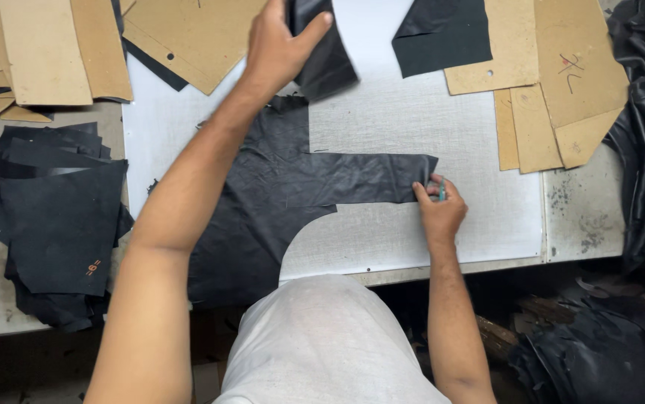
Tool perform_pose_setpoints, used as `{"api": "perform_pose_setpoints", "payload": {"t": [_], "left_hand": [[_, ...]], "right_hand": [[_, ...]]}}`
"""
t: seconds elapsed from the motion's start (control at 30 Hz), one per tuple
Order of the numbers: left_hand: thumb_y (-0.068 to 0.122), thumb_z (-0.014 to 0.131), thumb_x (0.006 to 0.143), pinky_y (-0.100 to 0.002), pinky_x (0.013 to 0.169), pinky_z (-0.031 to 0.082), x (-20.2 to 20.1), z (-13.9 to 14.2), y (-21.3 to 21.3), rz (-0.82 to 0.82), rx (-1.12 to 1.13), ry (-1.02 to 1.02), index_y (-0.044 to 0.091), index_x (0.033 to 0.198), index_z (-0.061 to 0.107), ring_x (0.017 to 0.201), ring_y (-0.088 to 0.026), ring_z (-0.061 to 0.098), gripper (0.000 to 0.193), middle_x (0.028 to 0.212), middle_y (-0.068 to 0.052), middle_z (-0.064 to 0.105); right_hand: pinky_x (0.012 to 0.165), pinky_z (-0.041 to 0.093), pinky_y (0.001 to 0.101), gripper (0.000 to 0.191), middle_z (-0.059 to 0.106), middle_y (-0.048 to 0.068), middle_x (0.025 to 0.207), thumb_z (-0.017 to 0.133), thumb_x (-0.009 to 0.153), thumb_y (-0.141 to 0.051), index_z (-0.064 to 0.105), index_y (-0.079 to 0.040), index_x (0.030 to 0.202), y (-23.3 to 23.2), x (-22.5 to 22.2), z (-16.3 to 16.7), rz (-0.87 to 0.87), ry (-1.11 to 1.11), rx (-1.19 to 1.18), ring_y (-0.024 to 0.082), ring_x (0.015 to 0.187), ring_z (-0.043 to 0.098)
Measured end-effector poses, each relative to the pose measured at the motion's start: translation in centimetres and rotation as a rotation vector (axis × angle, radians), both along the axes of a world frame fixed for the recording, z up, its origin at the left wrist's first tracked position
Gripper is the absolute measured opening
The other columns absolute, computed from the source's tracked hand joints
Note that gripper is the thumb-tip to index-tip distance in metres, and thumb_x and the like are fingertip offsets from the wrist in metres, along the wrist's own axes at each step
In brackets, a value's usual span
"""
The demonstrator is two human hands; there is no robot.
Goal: The person lays out black leather on a table, places cardboard templates on top, and uses a utility knife to cut the leather along the template edges. The person repeatedly picks up templates, aligns them, cuts, and stacks the resulting leather pieces.
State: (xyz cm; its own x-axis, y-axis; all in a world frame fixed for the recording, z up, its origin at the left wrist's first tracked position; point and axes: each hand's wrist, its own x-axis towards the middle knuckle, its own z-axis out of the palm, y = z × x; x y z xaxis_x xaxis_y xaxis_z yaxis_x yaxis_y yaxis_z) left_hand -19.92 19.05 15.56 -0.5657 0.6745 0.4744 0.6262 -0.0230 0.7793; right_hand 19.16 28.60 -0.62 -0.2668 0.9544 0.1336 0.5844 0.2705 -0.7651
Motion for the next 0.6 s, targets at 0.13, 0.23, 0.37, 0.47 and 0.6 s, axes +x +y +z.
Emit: {"api": "perform_pose_setpoints", "payload": {"t": [0.13, 0.23, 0.37, 0.47, 0.6], "left_hand": [[0.018, 0.074, 0.102, -0.034, 0.097, 0.057, 2.4, 3.3, -8.6, -0.27, 0.054, -0.074, -0.005, 0.137, 0.055, 0.115, -0.025, 0.069, 0.045, 0.124, -0.023, 0.07], [0.018, 0.073, 0.094, -0.031, 0.071, 0.058, 6.8, 4.9, -12.5, -0.054, -0.42, -0.136, 0.005, 0.121, 0.063, 0.087, -0.018, 0.075, 0.031, 0.1, -0.013, 0.075], [0.015, 0.074, 0.086, -0.026, 0.059, 0.056, 13.5, 5.1, -13.8, -0.604, -0.592, -0.194, 0.016, 0.107, 0.074, 0.069, -0.013, 0.076, 0.021, 0.084, -0.003, 0.081], [0.018, 0.075, 0.088, -0.027, 0.056, 0.053, 16.7, 3.7, -13.3, -0.776, -0.602, -0.419, 0.013, 0.105, 0.077, 0.061, -0.014, 0.07, 0.017, 0.079, -0.003, 0.08], [0.015, 0.077, 0.091, -0.026, 0.069, 0.056, 16.6, 0.5, -12.4, -0.537, -0.207, -0.418, 0.007, 0.101, 0.077, 0.081, -0.01, 0.07, 0.013, 0.091, -0.004, 0.074]], "right_hand": [[0.067, 0.053, 0.0277, 0.021, 0.071, 0.005, 0.087, 0.086, 0.087, -0.013, 0.074, -0.004, 0.102, 0.6, 1.5, -0.4, -0.019, 0.037, 0.052, 0.01, 0.074, 0.063], [0.067, 0.05, 0.0309, 0.031, 0.067, 0.005, 0.1, 0.084, 0.086, -0.009, 0.071, -0.006, 0.114, 0.8, 4.1, 1.5, -0.051, 0.072, 0.261, 0.011, 0.078, 0.058], [0.071, 0.05, 0.0362, 0.05, 0.069, 0.008, 0.111, 0.086, 0.082, -0.016, 0.07, -0.007, 0.128, -3.4, 2.7, 4.2, 0.212, 0.288, -0.249, 0.017, 0.077, 0.056], [0.108, 0.045, 0.0467, 0.074, 0.055, 0.017, 0.145, 0.089, 0.071, -0.016, 0.06, -0.003, 0.138, -8.3, 0.8, 5.1, 0.946, 0.491, -0.111, 0.033, 0.126, 0.056], [0.094, 0.059, 0.0388, 0.044, 0.081, 0.008, 0.107, 0.091, 0.078, -0.02, 0.078, -0.004, 0.118, -7.3, 2.6, 6.1, 0.957, 0.039, -0.62, 0.021, 0.1, 0.075]]}}
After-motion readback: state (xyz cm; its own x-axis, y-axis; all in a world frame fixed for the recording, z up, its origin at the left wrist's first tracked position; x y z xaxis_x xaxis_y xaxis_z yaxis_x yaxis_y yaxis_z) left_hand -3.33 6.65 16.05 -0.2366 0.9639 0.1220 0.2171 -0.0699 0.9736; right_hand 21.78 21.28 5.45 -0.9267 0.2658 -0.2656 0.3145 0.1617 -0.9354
